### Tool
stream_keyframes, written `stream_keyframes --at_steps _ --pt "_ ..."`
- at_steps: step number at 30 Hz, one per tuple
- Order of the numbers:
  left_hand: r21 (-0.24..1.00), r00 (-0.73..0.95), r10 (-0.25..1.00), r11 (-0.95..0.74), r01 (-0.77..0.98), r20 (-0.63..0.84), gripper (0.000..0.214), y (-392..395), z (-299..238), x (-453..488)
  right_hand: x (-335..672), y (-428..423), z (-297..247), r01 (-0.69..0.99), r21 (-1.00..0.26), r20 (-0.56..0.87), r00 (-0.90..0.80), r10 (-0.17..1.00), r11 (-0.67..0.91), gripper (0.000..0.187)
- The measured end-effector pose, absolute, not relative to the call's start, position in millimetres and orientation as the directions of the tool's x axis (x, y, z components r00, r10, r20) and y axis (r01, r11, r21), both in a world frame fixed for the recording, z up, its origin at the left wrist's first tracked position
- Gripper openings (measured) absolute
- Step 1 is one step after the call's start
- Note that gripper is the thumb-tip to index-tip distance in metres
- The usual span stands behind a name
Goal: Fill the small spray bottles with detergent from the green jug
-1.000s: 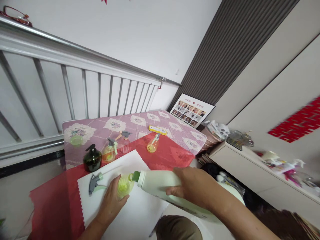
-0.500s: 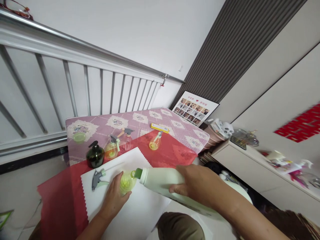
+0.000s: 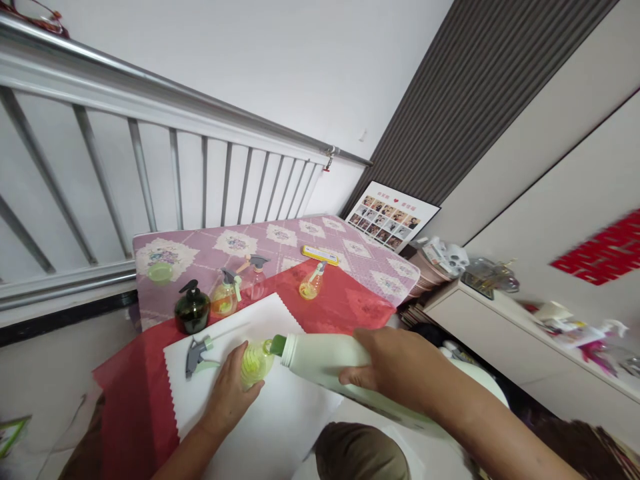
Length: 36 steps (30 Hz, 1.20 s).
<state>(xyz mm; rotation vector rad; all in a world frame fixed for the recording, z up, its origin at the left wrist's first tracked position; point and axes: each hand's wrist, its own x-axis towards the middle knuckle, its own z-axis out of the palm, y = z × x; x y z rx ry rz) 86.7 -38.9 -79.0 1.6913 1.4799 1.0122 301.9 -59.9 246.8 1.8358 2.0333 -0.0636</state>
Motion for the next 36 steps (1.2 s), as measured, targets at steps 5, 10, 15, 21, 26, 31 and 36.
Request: stream_keyframes --at_steps 5,10,15,21,26,31,36 --pt "0.869 0.052 0.990 -0.142 0.475 0.133 0.079 -40 -79 87 303 -60 246 0.968 0.211 -0.324 -0.058 0.944 0.132 0.030" --pt "0.867 0.047 0.990 -0.140 0.478 0.134 0.079 -40 -79 87 314 -63 234 0.996 0.060 -0.347 -0.040 0.937 0.064 0.034" --pt "0.866 0.035 0.988 -0.148 0.477 0.150 0.077 -39 -83 87 336 -67 214 0.945 -0.328 -0.350 -0.103 0.931 -0.018 0.031" --pt "0.871 0.006 0.989 -0.134 0.473 0.149 0.076 -40 -85 90 356 -62 203 0.681 -0.720 -0.234 -0.058 0.970 -0.133 0.036" --pt "0.873 0.010 0.992 -0.115 0.473 0.126 0.077 -39 -86 91 352 -46 183 0.636 -0.763 0.002 0.185 0.983 -0.118 0.036" --pt "0.880 0.002 0.997 -0.066 0.470 0.074 0.081 -38 -85 92 323 -21 132 0.514 -0.857 0.196 0.374 0.907 -0.026 0.032" --pt "0.875 -0.022 0.994 -0.083 0.477 0.106 0.081 -37 -93 95 291 -1 70 0.440 -0.897 0.252 0.464 0.849 0.025 0.040"
